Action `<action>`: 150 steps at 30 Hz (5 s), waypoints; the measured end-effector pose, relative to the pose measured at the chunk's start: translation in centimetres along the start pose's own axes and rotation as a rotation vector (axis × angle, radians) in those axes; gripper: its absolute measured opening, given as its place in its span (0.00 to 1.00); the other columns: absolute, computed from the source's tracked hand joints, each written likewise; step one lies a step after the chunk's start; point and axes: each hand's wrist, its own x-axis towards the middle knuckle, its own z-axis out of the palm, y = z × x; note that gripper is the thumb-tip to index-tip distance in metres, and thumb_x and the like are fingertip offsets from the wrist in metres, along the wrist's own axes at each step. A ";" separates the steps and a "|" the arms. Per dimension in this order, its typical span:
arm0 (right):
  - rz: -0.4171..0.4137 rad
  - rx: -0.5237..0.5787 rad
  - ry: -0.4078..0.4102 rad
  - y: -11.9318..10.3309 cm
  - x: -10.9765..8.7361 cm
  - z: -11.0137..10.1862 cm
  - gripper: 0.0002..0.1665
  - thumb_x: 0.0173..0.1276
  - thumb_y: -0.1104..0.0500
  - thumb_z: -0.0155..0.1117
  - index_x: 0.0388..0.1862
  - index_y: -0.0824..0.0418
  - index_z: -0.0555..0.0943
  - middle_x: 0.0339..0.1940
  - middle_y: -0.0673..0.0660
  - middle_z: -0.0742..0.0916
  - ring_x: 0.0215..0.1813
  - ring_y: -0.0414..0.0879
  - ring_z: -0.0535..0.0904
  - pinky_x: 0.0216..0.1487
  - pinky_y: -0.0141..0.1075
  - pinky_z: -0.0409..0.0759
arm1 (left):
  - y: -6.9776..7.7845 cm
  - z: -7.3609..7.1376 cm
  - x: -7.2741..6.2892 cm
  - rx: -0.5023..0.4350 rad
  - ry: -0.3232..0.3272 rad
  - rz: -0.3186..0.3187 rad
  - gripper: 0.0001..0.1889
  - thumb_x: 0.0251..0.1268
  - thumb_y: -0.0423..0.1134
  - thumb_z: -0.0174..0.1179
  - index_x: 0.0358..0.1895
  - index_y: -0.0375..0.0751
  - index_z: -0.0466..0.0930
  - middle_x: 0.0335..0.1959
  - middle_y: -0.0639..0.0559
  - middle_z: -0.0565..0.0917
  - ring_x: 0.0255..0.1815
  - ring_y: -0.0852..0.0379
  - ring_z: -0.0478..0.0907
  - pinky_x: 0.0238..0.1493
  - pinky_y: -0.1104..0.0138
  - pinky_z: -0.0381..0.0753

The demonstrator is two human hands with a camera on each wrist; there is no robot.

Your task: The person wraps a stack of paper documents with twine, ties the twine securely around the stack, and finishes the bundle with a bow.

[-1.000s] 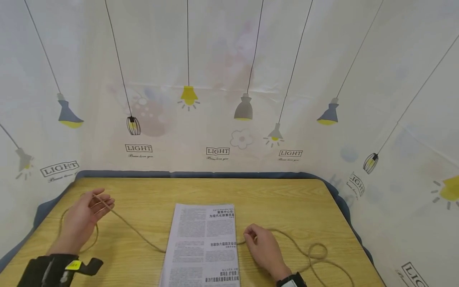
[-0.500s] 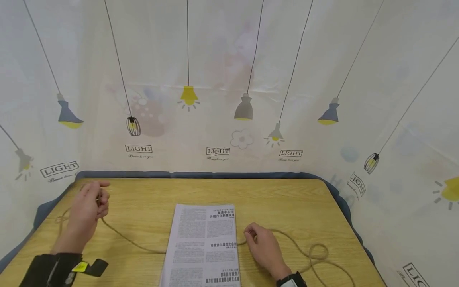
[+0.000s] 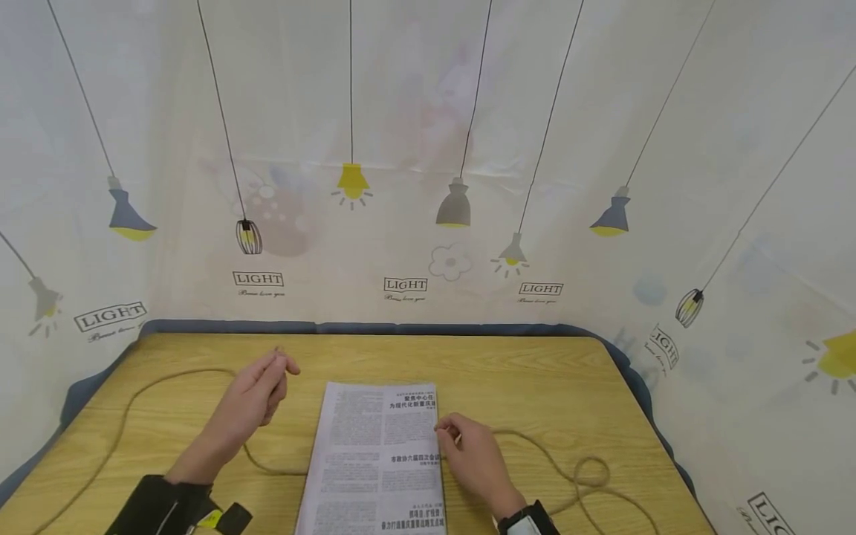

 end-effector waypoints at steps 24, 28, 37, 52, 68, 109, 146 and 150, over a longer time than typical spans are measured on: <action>0.027 0.580 -0.467 -7.3 1.6 1.9 0.35 0.77 0.35 0.37 0.28 0.58 0.78 0.16 0.48 0.65 0.19 0.41 0.56 0.28 0.32 0.62 | -1.1 7.0 -1.3 0.240 -0.486 0.183 0.18 0.80 0.52 0.39 0.38 0.54 0.79 0.17 0.58 0.64 0.15 0.66 0.55 0.27 0.71 0.65; 0.090 0.740 -0.527 -7.6 2.1 2.2 0.34 0.75 0.34 0.43 0.29 0.60 0.78 0.14 0.47 0.68 0.20 0.42 0.57 0.30 0.34 0.62 | -1.6 7.8 -1.5 0.265 -0.518 0.183 0.18 0.80 0.52 0.40 0.36 0.56 0.80 0.16 0.60 0.66 0.15 0.67 0.56 0.28 0.72 0.66; 0.167 0.827 -0.432 -7.6 2.4 1.8 0.21 0.72 0.46 0.59 0.49 0.61 0.82 0.19 0.45 0.69 0.21 0.40 0.56 0.30 0.33 0.60 | -2.5 8.1 -2.0 0.261 -0.541 0.141 0.20 0.80 0.50 0.41 0.34 0.49 0.82 0.15 0.59 0.65 0.14 0.65 0.56 0.25 0.72 0.64; 0.149 0.813 -0.217 -7.2 3.1 -2.5 0.22 0.74 0.48 0.57 0.53 0.65 0.79 0.27 0.47 0.70 0.25 0.39 0.59 0.33 0.31 0.64 | -3.8 8.1 -2.3 0.367 -0.456 0.143 0.17 0.76 0.46 0.47 0.31 0.49 0.83 0.17 0.64 0.69 0.16 0.69 0.61 0.21 0.74 0.63; 0.177 0.878 -0.060 -4.2 4.1 -10.6 0.11 0.77 0.49 0.52 0.38 0.48 0.81 0.19 0.44 0.64 0.23 0.40 0.53 0.32 0.29 0.62 | -4.8 7.4 -2.0 0.415 -0.438 0.146 0.18 0.78 0.46 0.45 0.32 0.49 0.82 0.20 0.61 0.74 0.18 0.68 0.61 0.25 0.72 0.65; 0.257 0.063 0.047 5.3 4.4 -11.3 0.27 0.77 0.52 0.50 0.68 0.66 0.67 0.46 0.65 0.82 0.36 0.49 0.76 0.34 0.37 0.71 | -4.8 10.0 -1.6 0.424 -0.422 0.053 0.15 0.76 0.47 0.47 0.33 0.51 0.82 0.19 0.62 0.70 0.18 0.65 0.63 0.23 0.71 0.63; -0.147 -0.337 0.186 8.0 3.1 -9.8 0.06 0.70 0.63 0.61 0.42 0.61 0.82 0.42 0.60 0.86 0.46 0.58 0.82 0.46 0.53 0.78 | -4.3 7.5 -0.9 0.414 -0.148 0.150 0.09 0.72 0.35 0.54 0.45 0.53 0.82 0.44 0.54 0.83 0.32 0.65 0.71 0.34 0.71 0.71; -0.179 -0.407 0.236 8.4 3.3 -9.9 0.04 0.66 0.64 0.65 0.39 0.60 0.84 0.39 0.59 0.87 0.43 0.57 0.82 0.42 0.53 0.79 | -4.4 7.2 -1.0 0.402 -0.140 0.133 0.08 0.72 0.35 0.54 0.45 0.51 0.83 0.44 0.51 0.84 0.26 0.66 0.68 0.31 0.71 0.69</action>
